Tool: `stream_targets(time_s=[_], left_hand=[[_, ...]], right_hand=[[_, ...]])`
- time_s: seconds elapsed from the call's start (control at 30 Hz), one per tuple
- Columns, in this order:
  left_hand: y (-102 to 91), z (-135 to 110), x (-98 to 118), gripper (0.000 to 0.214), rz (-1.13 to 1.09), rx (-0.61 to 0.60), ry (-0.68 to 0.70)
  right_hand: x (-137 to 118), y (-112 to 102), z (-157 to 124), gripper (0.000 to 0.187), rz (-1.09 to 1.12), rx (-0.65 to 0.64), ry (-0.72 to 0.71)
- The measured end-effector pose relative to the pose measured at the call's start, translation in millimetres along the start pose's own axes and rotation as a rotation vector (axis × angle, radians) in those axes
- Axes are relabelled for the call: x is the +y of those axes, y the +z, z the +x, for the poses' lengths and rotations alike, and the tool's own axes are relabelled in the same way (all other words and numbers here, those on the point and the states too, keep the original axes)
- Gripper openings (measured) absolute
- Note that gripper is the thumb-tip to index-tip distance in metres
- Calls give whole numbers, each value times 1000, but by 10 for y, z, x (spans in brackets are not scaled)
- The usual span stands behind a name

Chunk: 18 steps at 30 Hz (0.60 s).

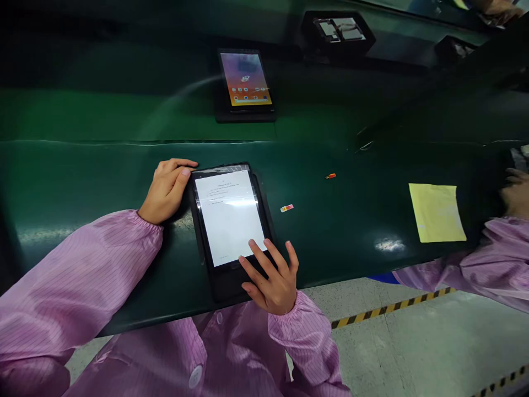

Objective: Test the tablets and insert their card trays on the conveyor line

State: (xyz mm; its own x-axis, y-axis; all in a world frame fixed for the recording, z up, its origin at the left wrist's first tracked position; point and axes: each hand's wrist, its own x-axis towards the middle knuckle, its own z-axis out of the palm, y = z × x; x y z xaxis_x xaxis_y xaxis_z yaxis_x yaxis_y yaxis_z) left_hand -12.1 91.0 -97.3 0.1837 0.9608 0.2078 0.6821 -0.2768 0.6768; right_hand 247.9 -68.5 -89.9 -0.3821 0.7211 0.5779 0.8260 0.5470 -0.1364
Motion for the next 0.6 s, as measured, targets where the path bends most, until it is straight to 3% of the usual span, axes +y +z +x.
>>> stream_targets(time_s=[0.17, 0.33, 0.6], left_hand=[[3, 8, 1, 40, 3, 2, 3], [2, 4, 2, 40, 4, 2, 0], [-3, -1, 19, 40, 6, 7, -12]], right_hand=[[-2, 13, 12, 45, 39, -40, -16], [18, 23, -1, 53, 1, -110, 73], [12, 25, -24, 50, 25, -23, 45]])
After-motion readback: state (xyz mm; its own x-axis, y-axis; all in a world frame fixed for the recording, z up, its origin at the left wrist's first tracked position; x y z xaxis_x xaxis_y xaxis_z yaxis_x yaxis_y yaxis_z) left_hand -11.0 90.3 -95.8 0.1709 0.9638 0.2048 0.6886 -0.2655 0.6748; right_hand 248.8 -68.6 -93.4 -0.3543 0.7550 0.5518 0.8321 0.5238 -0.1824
